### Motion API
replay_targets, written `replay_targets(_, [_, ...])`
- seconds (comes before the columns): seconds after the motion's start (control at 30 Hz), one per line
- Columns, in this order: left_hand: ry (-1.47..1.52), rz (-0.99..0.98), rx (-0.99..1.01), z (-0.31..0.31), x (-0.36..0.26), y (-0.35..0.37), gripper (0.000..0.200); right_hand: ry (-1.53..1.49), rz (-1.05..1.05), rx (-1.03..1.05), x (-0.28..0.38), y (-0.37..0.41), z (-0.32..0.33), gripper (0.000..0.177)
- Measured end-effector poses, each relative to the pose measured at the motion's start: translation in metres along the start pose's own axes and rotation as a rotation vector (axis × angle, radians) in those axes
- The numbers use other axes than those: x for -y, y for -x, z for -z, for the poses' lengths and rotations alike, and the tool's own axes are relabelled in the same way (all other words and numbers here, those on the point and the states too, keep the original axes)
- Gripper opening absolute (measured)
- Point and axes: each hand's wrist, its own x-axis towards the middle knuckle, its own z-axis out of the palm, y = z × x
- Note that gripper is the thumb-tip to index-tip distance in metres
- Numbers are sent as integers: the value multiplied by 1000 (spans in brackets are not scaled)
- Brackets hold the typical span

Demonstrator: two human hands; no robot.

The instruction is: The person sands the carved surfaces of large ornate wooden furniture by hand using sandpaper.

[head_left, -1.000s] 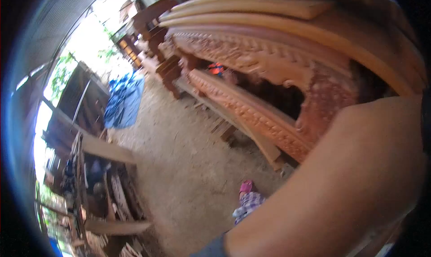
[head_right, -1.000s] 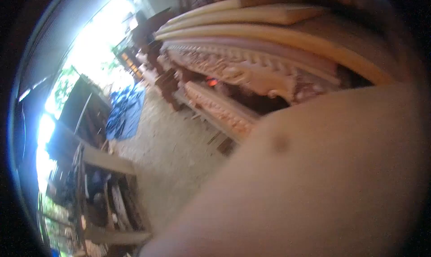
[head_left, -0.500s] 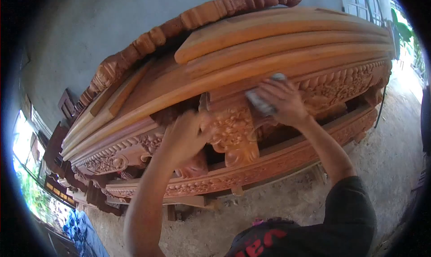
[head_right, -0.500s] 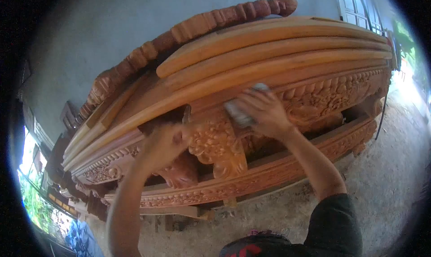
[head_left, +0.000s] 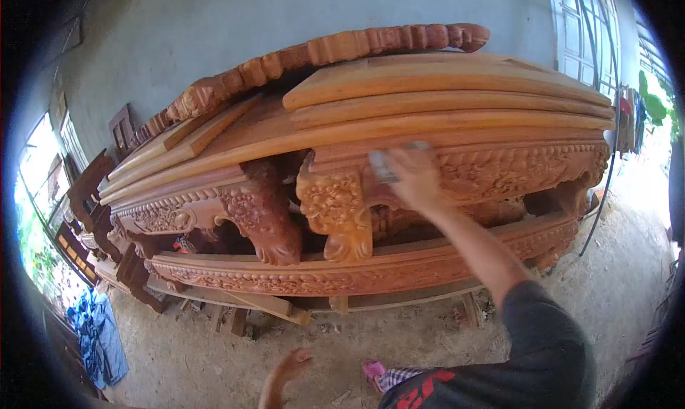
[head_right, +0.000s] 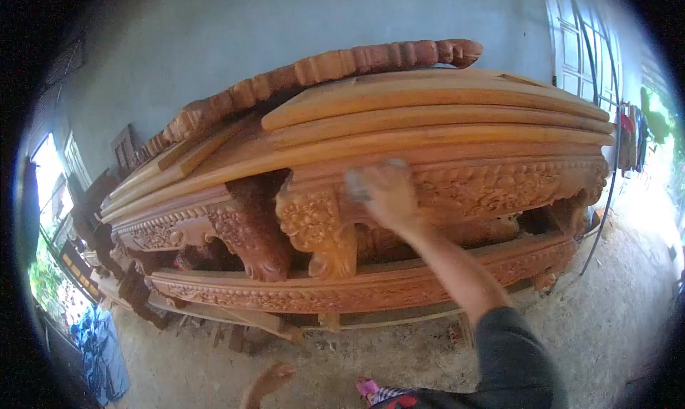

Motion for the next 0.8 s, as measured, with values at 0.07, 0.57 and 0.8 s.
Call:
replay_targets(0.07, [17,0,44,-19,-45,-7,57,-172,54,96,37,-27,-31,34])
replay_targets(0.57, [-253,-343,83,-85,-164,-97,41,89,131,138,-163,64,70,43])
replay_targets(0.8, [-368,-892,-1125,-57,-419,-70,49,423,-128,61,-412,208,202,49])
